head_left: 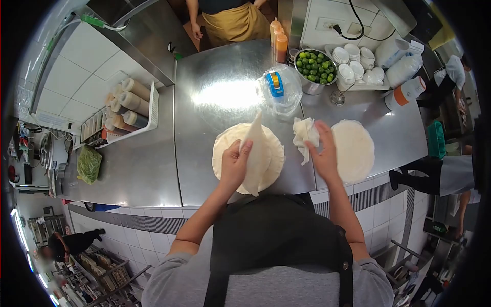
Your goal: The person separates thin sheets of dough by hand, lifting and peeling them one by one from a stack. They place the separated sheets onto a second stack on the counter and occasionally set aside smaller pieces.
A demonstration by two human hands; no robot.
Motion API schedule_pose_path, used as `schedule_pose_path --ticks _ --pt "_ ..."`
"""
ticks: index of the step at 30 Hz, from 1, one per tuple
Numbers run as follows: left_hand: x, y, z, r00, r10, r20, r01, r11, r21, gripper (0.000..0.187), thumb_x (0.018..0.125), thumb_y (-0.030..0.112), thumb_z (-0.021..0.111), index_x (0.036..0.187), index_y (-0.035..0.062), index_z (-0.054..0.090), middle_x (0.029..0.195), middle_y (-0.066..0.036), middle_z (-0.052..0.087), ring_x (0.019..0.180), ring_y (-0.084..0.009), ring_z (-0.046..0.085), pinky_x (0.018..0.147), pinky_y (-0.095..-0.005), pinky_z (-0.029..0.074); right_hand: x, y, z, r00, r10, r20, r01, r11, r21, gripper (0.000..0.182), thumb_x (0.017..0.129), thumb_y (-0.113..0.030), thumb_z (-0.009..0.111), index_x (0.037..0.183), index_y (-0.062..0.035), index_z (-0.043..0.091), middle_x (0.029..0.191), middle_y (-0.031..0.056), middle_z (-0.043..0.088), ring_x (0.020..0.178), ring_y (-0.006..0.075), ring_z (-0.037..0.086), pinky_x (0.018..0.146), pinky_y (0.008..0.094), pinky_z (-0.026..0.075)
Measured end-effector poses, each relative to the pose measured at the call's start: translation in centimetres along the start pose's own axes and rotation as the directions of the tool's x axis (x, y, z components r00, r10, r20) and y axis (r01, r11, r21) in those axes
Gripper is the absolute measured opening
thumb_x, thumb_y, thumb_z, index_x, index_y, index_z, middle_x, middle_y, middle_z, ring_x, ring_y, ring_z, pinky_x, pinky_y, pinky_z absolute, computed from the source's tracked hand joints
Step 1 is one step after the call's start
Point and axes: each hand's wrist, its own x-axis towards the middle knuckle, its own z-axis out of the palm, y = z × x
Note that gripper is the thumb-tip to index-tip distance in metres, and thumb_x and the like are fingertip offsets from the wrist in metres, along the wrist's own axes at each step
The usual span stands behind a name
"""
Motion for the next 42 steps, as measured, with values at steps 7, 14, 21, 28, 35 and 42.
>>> schedule_pose_path --ticks 7,14,21,28,35,42 --pt "-0.6 0.8 1.1 0.987 0.042 0.156 -0.046 0.999 0.026 0.038 0.104 0.031 0.054 0.1 -0.003 0.07 0.093 -0.006 0.06 0.08 -0.0124 0.06 0.071 -0.0279 0.049 0.6 -9.7 5.4 0.903 0.198 0.381 -0.394 0.732 0.556 0.027 0.092 -0.022 0.072 0.104 -0.0012 0.059 0.098 0.0052 0.062 0.089 0.0111 0.062 0.069 0.0263 0.056" --pt "-0.7 3.0 -1.1 0.916 -0.216 0.339 0.239 0.971 -0.028 0.038 0.102 0.031 0.056 0.117 -0.001 0.069 0.103 -0.005 0.063 0.094 -0.0147 0.065 0.09 -0.036 0.057 0.8 -9.7 5.2 0.846 0.196 0.496 -0.468 0.72 0.513 0.039 0.093 -0.035 0.072 0.095 -0.0002 0.055 0.089 0.0087 0.06 0.08 0.0158 0.063 0.068 0.0303 0.057" --pt "0.0 3.6 -1.2 0.849 -0.115 0.515 0.137 0.991 -0.003 0.043 0.094 0.023 0.069 0.129 -0.0011 0.062 0.108 -0.007 0.068 0.095 -0.0128 0.064 0.088 -0.0321 0.055 1.2 -9.6 4.3 0.818 0.156 0.554 -0.511 0.639 0.575 0.039 0.095 -0.036 0.068 0.1 0.0016 0.057 0.095 0.009 0.06 0.087 0.0163 0.063 0.071 0.0309 0.057" --pt "0.2 4.2 -1.1 0.837 -0.179 0.518 0.269 0.958 -0.103 0.047 0.094 0.024 0.069 0.132 -0.0012 0.06 0.115 -0.008 0.068 0.102 -0.0138 0.064 0.087 -0.0316 0.054 1.6 -10.4 3.5 0.805 0.182 0.565 -0.559 0.552 0.619 0.027 0.097 -0.029 0.066 0.098 -0.0038 0.055 0.094 0.0038 0.058 0.084 0.0116 0.062 0.074 0.0295 0.056" --pt "0.3 4.3 -1.4 0.837 -0.181 0.517 0.263 0.961 -0.089 0.049 0.095 0.026 0.068 0.135 -0.001 0.058 0.113 -0.01 0.069 0.103 -0.0164 0.065 0.091 -0.0344 0.054 1.9 -10.6 3.7 0.795 0.156 0.586 -0.541 0.617 0.571 0.04 0.096 -0.033 0.065 0.112 0.0031 0.057 0.1 0.009 0.061 0.093 0.0172 0.063 0.076 0.0321 0.058" --pt "0.2 3.9 -1.8 0.841 -0.196 0.505 0.277 0.957 -0.091 0.042 0.098 0.021 0.062 0.133 -0.0022 0.059 0.122 -0.01 0.066 0.107 -0.0165 0.065 0.089 -0.034 0.056 2.0 -10.0 4.3 0.791 0.158 0.591 -0.547 0.615 0.568 0.04 0.095 -0.033 0.068 0.106 0.0034 0.056 0.097 0.0092 0.06 0.089 0.0169 0.064 0.074 0.0315 0.058"
